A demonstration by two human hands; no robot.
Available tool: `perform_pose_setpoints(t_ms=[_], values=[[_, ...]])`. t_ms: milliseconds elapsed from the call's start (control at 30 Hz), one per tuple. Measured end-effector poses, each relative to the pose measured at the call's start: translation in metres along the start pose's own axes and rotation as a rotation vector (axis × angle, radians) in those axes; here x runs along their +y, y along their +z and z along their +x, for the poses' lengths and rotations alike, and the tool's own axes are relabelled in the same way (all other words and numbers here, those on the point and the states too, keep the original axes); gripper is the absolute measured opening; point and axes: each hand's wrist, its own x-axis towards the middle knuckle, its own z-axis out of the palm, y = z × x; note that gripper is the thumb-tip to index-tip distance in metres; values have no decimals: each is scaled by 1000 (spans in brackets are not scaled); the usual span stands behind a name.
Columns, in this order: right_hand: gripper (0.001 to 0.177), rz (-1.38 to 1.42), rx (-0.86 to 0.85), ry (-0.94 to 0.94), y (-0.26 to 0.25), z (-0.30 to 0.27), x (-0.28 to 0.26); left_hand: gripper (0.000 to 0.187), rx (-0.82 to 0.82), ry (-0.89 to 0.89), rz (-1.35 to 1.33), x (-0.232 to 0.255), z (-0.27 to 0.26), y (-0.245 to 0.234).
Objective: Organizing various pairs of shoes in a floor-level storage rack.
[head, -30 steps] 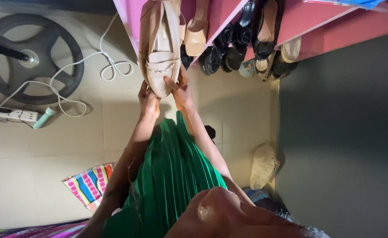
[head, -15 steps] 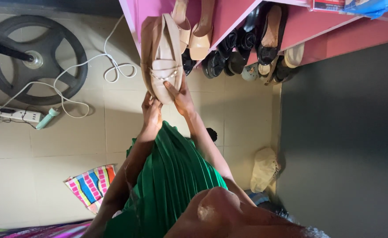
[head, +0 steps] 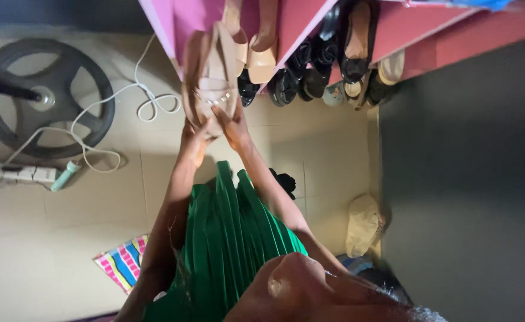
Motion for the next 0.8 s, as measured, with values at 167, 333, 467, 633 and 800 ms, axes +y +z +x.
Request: perform_pose_setpoints(t_ms=[167,333,467,633,800], values=[[73,-102,-132,-94,-6,70,10,66,-108,212,120,-2,94,-28],[70,-230,-67,2,-3,109,8,68,-154,157,-90,5,128,-16],[56,-391,59,54,-7,115,22,65,-113,133,-195,18,128,11],[42,-385,7,-21,-16,100,43,50,-36,199,-162,10,177,-5],[34,-439,25,35,2,94,22,48,-27,243,-199,6,189,-7]])
